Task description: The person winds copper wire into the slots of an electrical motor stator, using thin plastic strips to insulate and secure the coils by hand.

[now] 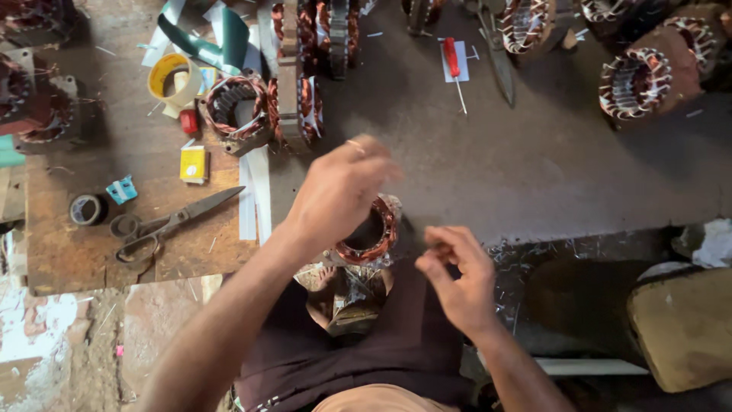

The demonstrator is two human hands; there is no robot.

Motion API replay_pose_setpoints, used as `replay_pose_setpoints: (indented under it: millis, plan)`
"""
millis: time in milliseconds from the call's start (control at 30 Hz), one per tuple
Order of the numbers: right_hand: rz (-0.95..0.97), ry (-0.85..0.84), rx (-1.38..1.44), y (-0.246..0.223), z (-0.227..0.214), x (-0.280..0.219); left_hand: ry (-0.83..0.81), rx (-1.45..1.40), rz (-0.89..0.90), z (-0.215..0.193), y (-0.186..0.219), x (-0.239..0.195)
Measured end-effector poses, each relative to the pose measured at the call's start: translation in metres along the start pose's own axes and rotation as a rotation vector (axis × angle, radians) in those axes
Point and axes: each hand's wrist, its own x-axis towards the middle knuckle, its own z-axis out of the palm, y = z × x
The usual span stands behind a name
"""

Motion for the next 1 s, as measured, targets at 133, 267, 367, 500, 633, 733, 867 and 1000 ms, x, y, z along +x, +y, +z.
replay_pose_setpoints:
  millis: [133, 267, 367, 500, 633, 733, 867, 1000]
  plan:
    - [-0.135, -0.191, -0.309, -0.012, 0.006, 0.010, 0.189, 0.058, -0.242, 0.011, 0.027, -0.036]
    - [0.004, -0.338, -0.255, -0.003, -0.004, 0.009, 0.000, 0.219, -0.118, 0.025, 0.044, -0.077]
    - [0.245, -0.364, 0.148, 0.014, -0.007, 0.009, -0.025, 0.378, -0.059, 0.034, 0.038, -0.094]
    - [0.276, -0.376, 0.793, 0.031, 0.008, 0.010, -0.028, 0.385, -0.044, 0.037, 0.023, -0.099]
    - [0.388, -0.440, 1.103, 0.045, 0.019, 0.007, -0.047, 0.401, -0.080, 0.044, 0.018, -0.102]
    - [0.336, -0.386, 1.231, 0.052, 0.016, 0.018, -0.099, 0.487, -0.010, 0.046, 0.013, -0.098]
    - [0.291, -0.209, 1.263, 0.049, -0.004, 0.021, -0.036, 0.430, 0.072, 0.035, 0.011, -0.103]
    - [0.299, -0.075, 1.216, 0.032, -0.003, 0.016, -0.061, 0.357, 0.042, 0.031, 0.009, -0.100]
